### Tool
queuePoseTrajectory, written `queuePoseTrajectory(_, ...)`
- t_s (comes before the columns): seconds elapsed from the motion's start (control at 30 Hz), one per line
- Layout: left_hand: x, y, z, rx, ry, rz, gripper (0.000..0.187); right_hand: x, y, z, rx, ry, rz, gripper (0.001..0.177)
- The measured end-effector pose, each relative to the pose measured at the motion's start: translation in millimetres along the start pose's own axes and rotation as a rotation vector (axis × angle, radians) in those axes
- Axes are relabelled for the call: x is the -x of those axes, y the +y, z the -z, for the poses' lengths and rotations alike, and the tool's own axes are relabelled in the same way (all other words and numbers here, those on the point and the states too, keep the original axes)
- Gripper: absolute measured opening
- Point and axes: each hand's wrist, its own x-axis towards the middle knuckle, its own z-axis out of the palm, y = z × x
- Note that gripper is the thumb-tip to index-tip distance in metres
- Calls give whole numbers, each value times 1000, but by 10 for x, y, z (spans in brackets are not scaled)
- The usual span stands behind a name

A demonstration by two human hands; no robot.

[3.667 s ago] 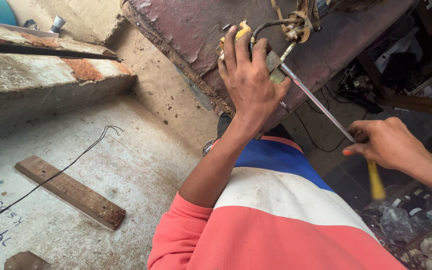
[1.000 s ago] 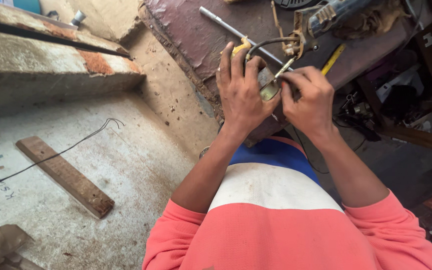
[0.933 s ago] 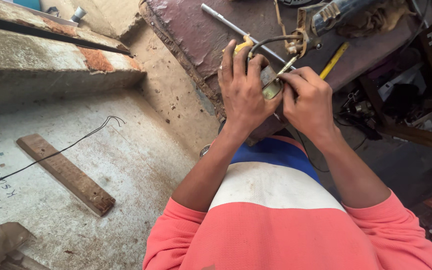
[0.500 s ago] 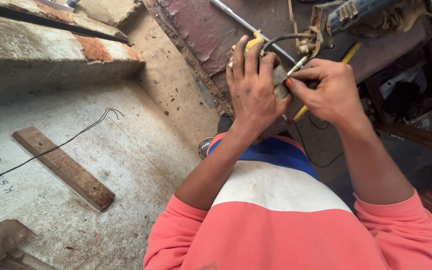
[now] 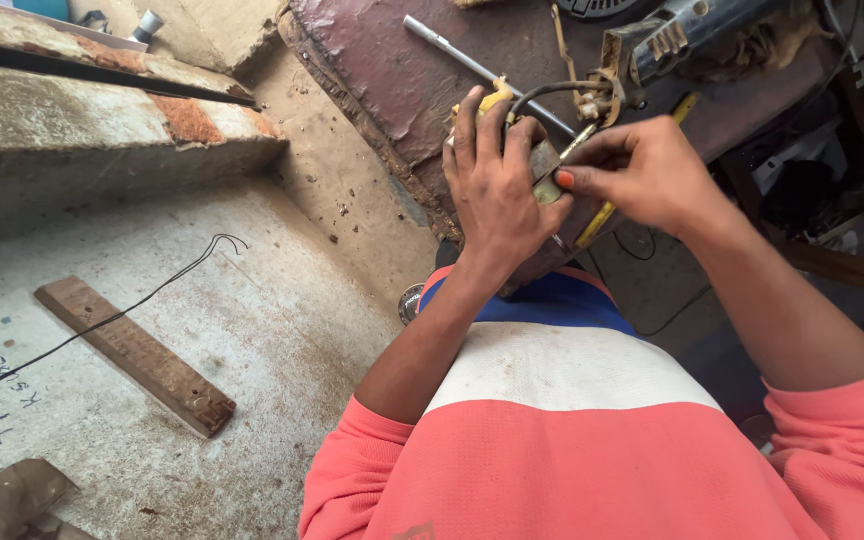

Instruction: The person uses pliers and a T-handle wrench to adjust and tighten components on a small mechanical assembly. They repeatedly reposition the part, apply tools to different fasteners, and inspect the assembly throughout the process.

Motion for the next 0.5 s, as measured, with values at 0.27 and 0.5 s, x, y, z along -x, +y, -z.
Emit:
queuePoseTrajectory(0.27,15,-10,-18,1,17,1,61,14,-33,8,164,51,159,17)
queuePoseTrajectory(0.5,5,-6,-29,1,4,18,61,-181,17,67,-196,-58,-145,19)
